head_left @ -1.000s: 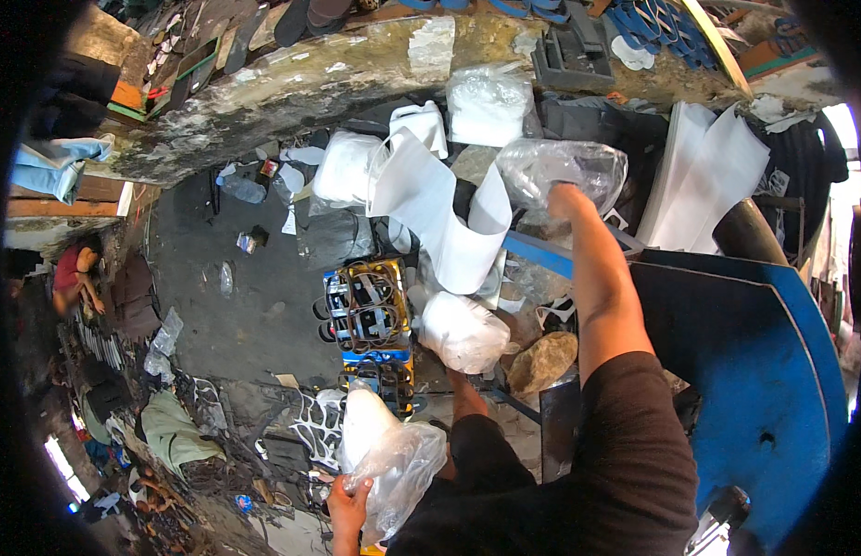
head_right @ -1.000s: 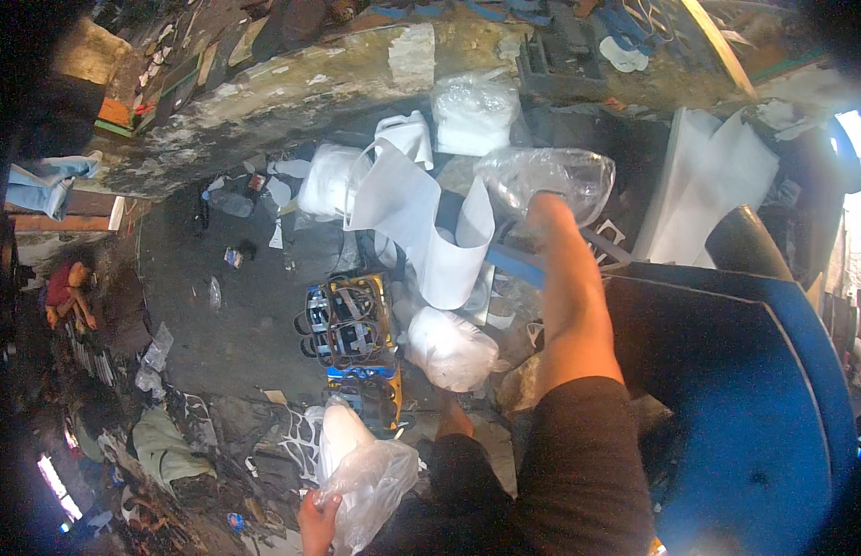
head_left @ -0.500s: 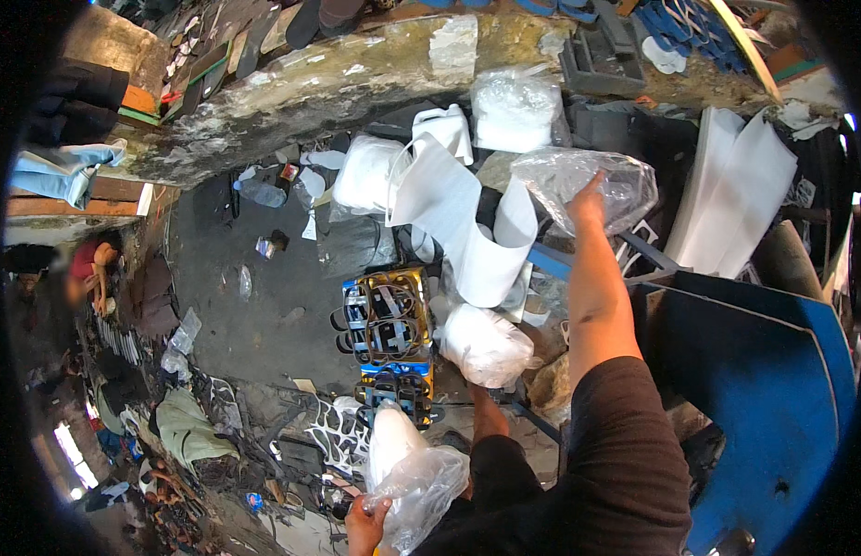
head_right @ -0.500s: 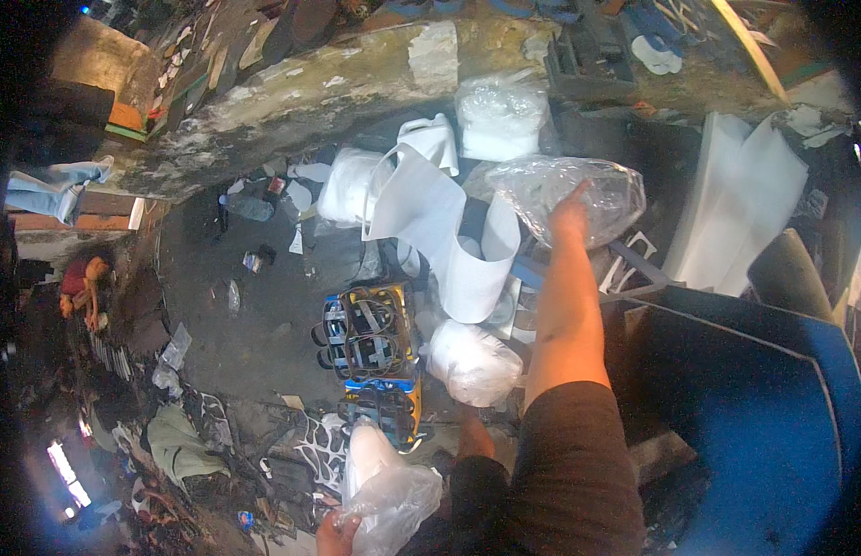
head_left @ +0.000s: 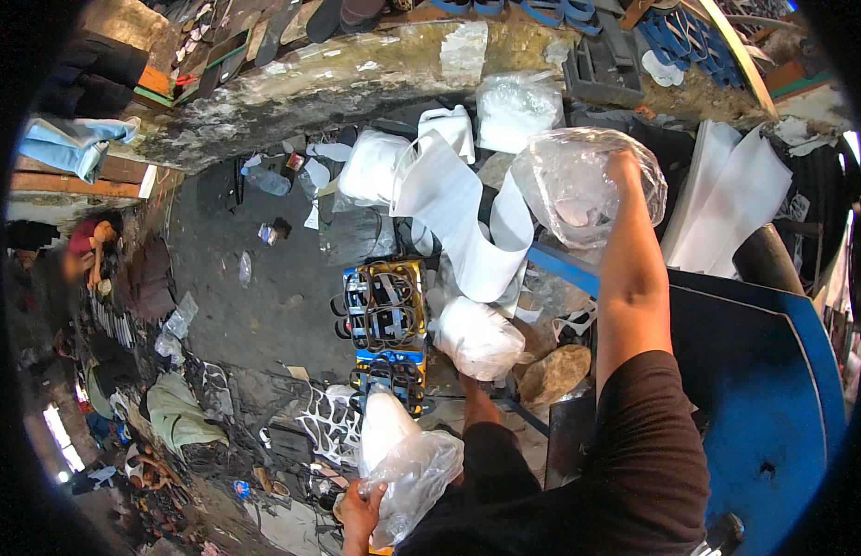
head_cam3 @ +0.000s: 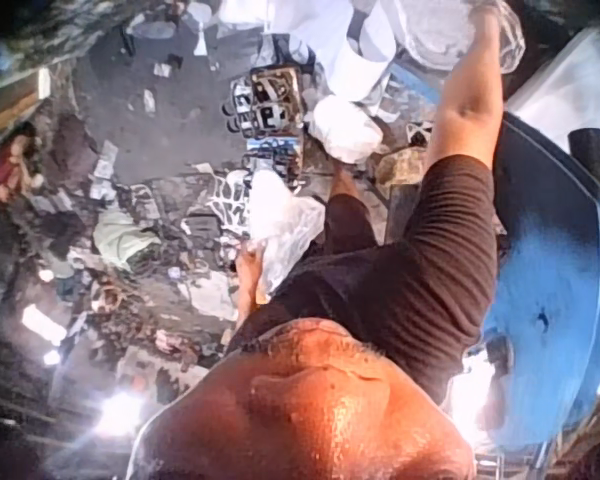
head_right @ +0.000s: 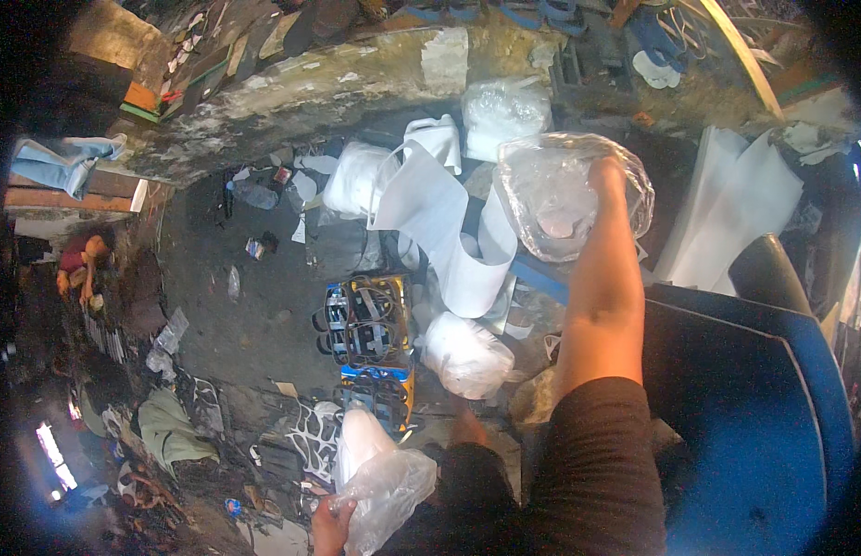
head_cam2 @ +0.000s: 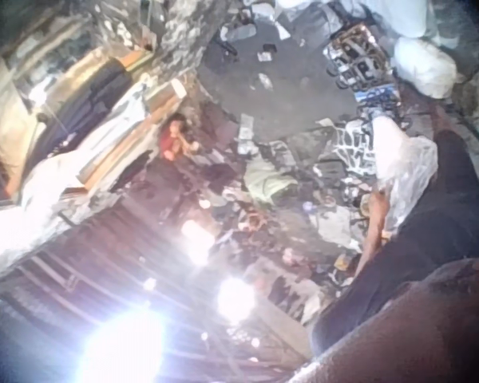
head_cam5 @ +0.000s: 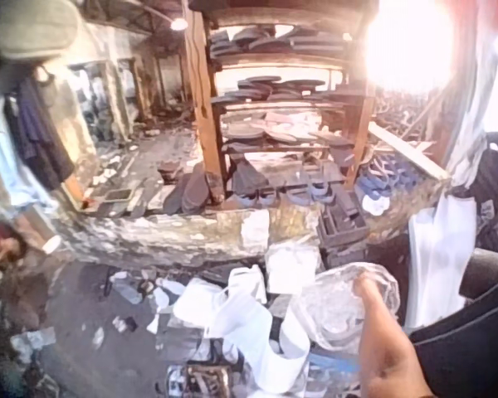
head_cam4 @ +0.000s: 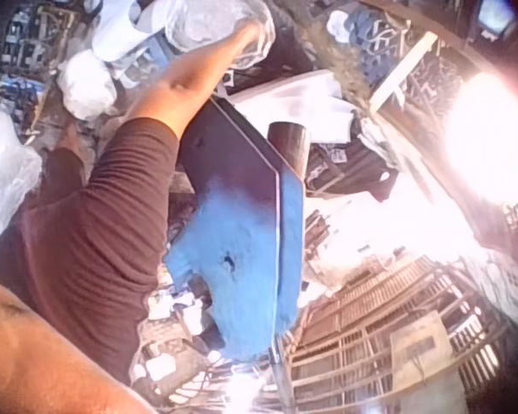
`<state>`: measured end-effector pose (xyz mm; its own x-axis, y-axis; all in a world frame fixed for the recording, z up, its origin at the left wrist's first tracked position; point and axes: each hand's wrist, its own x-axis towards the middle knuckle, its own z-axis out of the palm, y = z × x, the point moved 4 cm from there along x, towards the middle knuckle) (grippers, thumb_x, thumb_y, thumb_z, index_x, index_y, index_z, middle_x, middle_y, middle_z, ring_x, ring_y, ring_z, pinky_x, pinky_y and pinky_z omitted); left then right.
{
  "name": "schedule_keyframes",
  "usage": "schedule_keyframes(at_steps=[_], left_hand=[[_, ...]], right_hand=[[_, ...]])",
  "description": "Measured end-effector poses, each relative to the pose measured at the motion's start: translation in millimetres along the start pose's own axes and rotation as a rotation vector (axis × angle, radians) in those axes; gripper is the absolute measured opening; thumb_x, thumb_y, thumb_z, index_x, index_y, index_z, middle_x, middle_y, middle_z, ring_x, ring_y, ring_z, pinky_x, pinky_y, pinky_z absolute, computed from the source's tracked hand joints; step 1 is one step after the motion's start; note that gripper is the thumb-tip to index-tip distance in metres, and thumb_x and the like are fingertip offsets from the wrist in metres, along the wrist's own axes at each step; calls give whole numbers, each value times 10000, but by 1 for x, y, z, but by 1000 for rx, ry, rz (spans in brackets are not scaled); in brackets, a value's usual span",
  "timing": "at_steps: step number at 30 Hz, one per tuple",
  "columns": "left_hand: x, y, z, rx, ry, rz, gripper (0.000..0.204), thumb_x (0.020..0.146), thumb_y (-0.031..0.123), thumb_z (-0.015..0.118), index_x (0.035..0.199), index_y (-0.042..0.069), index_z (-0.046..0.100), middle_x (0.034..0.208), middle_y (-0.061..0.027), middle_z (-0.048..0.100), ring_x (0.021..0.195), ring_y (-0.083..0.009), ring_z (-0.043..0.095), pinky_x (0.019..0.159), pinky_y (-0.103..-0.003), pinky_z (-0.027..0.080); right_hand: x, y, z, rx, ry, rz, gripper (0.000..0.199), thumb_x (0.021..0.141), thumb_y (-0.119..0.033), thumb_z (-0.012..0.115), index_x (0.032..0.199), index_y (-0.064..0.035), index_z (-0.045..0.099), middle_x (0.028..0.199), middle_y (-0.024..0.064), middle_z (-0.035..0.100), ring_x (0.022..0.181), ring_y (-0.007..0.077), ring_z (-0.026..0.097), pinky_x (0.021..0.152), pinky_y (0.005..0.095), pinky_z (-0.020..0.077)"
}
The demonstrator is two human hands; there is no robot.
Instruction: The person uses a cutting machine to trim a shoe sole, then stacks multiple black and gray soles and insoles on the floor. They also handle plastic-wrapped white insoles and place them on a nearby table.
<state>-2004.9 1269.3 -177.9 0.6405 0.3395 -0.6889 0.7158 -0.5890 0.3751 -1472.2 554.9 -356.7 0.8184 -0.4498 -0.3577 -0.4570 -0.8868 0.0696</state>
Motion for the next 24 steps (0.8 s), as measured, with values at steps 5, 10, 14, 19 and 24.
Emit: schedule_keyframes(at_steps=[5,10,14,19,24], left_hand=[[-7,21,-1,83,26,0,514,870,463,798,1008,-10,652,810,-174,701,714,-291,691,659,-400,530],[-11,50,-8,72,11,7,412,883,360,786,1034,1,653,882,-205,710,834,-344,694,771,-431,526],[-5,62,-11,33,-25,54,454,880,401,789,1023,-8,650,855,-205,706,784,-343,687,736,-423,524],[7,70,-14,50,-9,155,483,877,427,798,1035,-10,666,802,-181,713,717,-281,688,684,-390,529],[5,85,-13,-75,7,169,466,879,405,801,1045,-9,670,800,-162,711,697,-242,671,671,-368,526]], right_hand=[[-65,-49,-48,336,-57,172,633,976,-485,568,1311,49,622,1407,294,560,1262,461,581,1067,485,473],[-98,-57,-101,536,320,310,421,944,-254,508,1257,-21,667,1401,298,559,1209,443,620,986,496,529],[-66,-18,-108,45,289,-102,367,988,-234,467,1189,-56,718,1242,223,685,1217,413,613,1065,473,462],[-103,-21,-146,-108,211,-465,331,894,-236,617,1137,-38,724,1143,176,726,1083,354,687,933,465,535],[-128,-8,-133,421,498,-22,326,933,-206,513,1111,-16,709,1172,266,692,1134,394,655,1003,465,494]])
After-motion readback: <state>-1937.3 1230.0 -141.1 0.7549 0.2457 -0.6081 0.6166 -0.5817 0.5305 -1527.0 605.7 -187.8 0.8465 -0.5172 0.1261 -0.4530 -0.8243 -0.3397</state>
